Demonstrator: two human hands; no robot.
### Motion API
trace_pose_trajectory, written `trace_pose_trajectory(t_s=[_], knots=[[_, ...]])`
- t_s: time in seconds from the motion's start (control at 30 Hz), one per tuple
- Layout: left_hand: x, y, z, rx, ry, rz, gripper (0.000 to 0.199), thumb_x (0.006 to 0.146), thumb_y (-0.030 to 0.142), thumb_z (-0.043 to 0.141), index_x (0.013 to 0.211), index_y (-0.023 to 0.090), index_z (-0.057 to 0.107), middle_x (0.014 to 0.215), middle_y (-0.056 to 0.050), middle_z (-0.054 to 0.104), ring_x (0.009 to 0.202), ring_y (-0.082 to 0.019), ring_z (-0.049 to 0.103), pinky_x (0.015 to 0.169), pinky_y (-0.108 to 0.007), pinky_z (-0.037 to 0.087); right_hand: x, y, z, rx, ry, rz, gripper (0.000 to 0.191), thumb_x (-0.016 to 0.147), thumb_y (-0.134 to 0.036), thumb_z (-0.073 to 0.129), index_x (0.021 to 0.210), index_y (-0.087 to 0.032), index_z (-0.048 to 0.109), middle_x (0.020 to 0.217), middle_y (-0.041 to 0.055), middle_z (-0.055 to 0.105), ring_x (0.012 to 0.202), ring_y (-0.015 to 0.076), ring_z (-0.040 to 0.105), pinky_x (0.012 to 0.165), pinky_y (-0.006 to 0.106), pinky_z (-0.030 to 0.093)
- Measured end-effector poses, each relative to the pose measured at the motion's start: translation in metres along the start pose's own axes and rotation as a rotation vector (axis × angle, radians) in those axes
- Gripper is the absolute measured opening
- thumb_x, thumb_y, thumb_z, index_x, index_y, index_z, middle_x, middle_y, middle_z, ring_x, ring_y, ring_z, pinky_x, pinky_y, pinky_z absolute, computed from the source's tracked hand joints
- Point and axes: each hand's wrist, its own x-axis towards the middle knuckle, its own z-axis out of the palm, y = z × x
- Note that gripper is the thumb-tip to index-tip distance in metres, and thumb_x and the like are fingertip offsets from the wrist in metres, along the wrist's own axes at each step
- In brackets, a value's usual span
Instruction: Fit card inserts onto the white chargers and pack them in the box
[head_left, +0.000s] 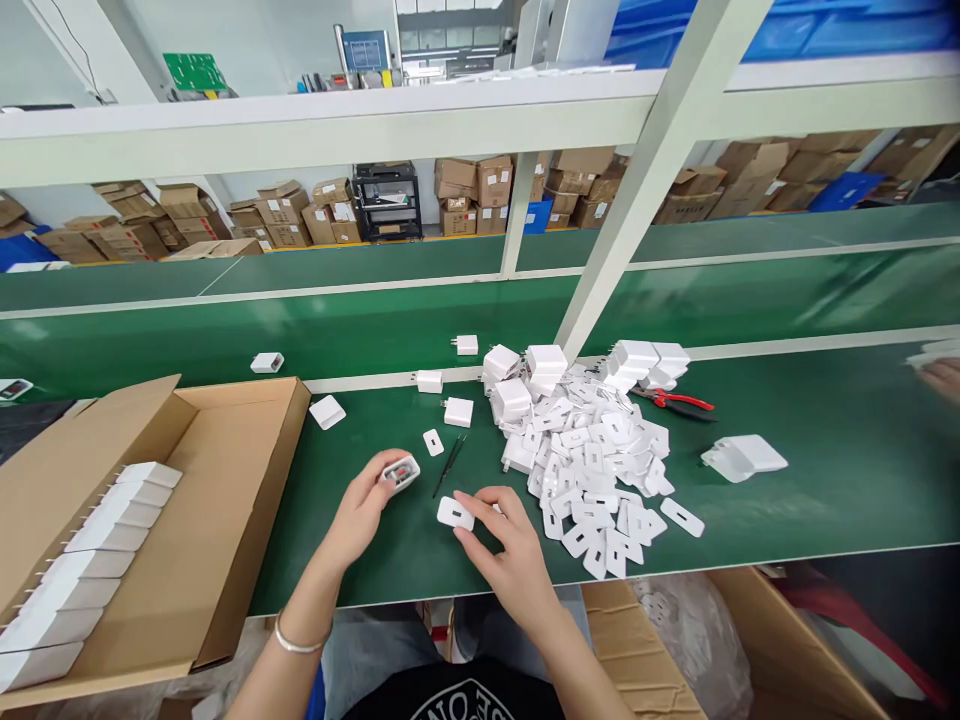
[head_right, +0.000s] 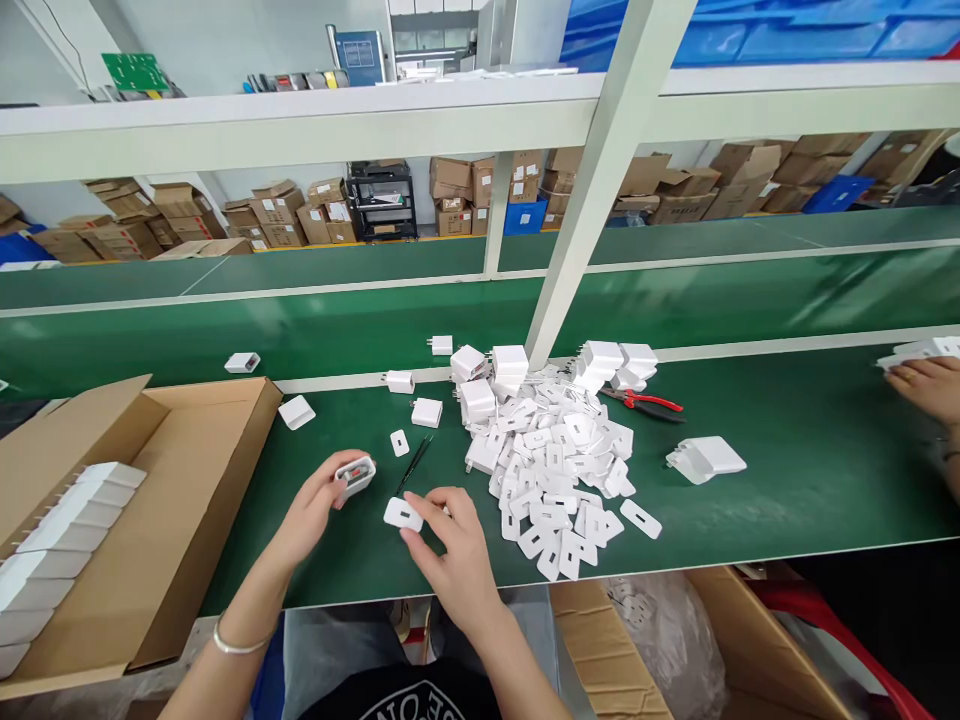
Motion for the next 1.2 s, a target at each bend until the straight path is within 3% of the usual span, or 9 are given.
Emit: trace_pose_trajectory(t_s=[0.1, 0.27, 0.57, 0.7, 0.77, 0.9, 1.03, 1.2], knots=[[-0.025, 0.007, 0.010, -0.279, -0.102, 0.034, 0.038, 0.097, 0.034, 0.043, 0.122, 0.020, 0.068, 0.122, -0.010, 0.070, 0.108, -0.027, 0.065, 0.087, -0.035, 0.050, 0.004, -0.023, -0.002, 0.088, -0.010, -0.024, 0.039, 0.101, -0.023, 0.065, 0.140, -0.028, 0.062, 0.112, 0.0075, 0.067, 0.102, 0.0221, 0.065, 0.086, 0.038, 0.058], [-0.050, 0.023, 0.030, -0.357, -0.148, 0.136, 0.046, 0.105, 0.052, 0.036, 0.113, 0.021, 0.068, 0.109, -0.010, 0.066, 0.099, -0.027, 0.060, 0.086, -0.035, 0.044, 0.011, -0.040, -0.004, 0.093, -0.018, -0.108, 0.024, 0.100, -0.019, 0.066, 0.124, -0.025, 0.066, 0.107, 0.0074, 0.069, 0.096, 0.0227, 0.066, 0.083, 0.040, 0.058], [-0.053, 0.032, 0.033, -0.373, -0.178, 0.163, 0.049, 0.105, 0.055, 0.032, 0.106, 0.020, 0.066, 0.100, -0.008, 0.064, 0.090, -0.025, 0.058, 0.081, -0.035, 0.041, 0.012, -0.046, -0.016, 0.066, -0.139, -0.162, 0.027, 0.103, -0.021, 0.064, 0.129, -0.026, 0.065, 0.107, 0.0075, 0.069, 0.094, 0.0219, 0.065, 0.080, 0.039, 0.058], [-0.054, 0.031, 0.034, -0.373, -0.185, 0.191, 0.041, 0.104, 0.053, 0.041, 0.108, 0.020, 0.065, 0.103, -0.009, 0.064, 0.091, -0.025, 0.058, 0.082, -0.036, 0.042, 0.012, -0.049, -0.019, 0.056, -0.155, -0.168, 0.033, 0.102, -0.017, 0.063, 0.133, -0.028, 0.063, 0.110, 0.0075, 0.067, 0.098, 0.0222, 0.064, 0.085, 0.040, 0.058], [-0.054, 0.031, 0.036, -0.380, -0.181, 0.208, 0.037, 0.103, 0.051, 0.046, 0.111, 0.020, 0.065, 0.106, -0.009, 0.064, 0.095, -0.026, 0.059, 0.083, -0.035, 0.043, 0.011, -0.051, -0.020, 0.087, -0.172, -0.112, 0.031, 0.101, -0.019, 0.064, 0.130, -0.030, 0.067, 0.115, 0.0080, 0.064, 0.104, 0.0227, 0.063, 0.089, 0.040, 0.058], [-0.055, 0.031, 0.041, -0.438, -0.150, 0.260, 0.040, 0.102, 0.054, 0.047, 0.114, 0.022, 0.068, 0.109, -0.009, 0.065, 0.099, -0.027, 0.060, 0.084, -0.036, 0.045, 0.007, -0.048, -0.018, 0.319, -0.204, 0.174, 0.028, 0.097, -0.034, 0.070, 0.124, -0.031, 0.068, 0.122, 0.0079, 0.057, 0.111, 0.0240, 0.061, 0.097, 0.040, 0.057], [-0.056, 0.031, 0.046, -0.491, -0.131, 0.334, 0.042, 0.100, 0.056, 0.049, 0.117, 0.024, 0.069, 0.112, -0.010, 0.065, 0.101, -0.028, 0.061, 0.087, -0.038, 0.048, -0.006, -0.040, -0.004, 0.556, -0.169, 0.369, 0.041, 0.095, -0.045, 0.068, 0.130, -0.027, 0.057, 0.113, 0.0067, 0.059, 0.101, 0.0223, 0.060, 0.093, 0.038, 0.055], [-0.057, 0.028, 0.050, -0.460, -0.093, 0.421, 0.042, 0.101, 0.058, 0.047, 0.121, 0.028, 0.069, 0.113, -0.009, 0.066, 0.101, -0.028, 0.061, 0.088, -0.041, 0.049, -0.013, -0.042, 0.012, 0.759, -0.169, 0.504, 0.038, 0.100, -0.055, 0.061, 0.121, -0.023, 0.056, 0.104, 0.0056, 0.062, 0.090, 0.0185, 0.061, 0.079, 0.031, 0.055]])
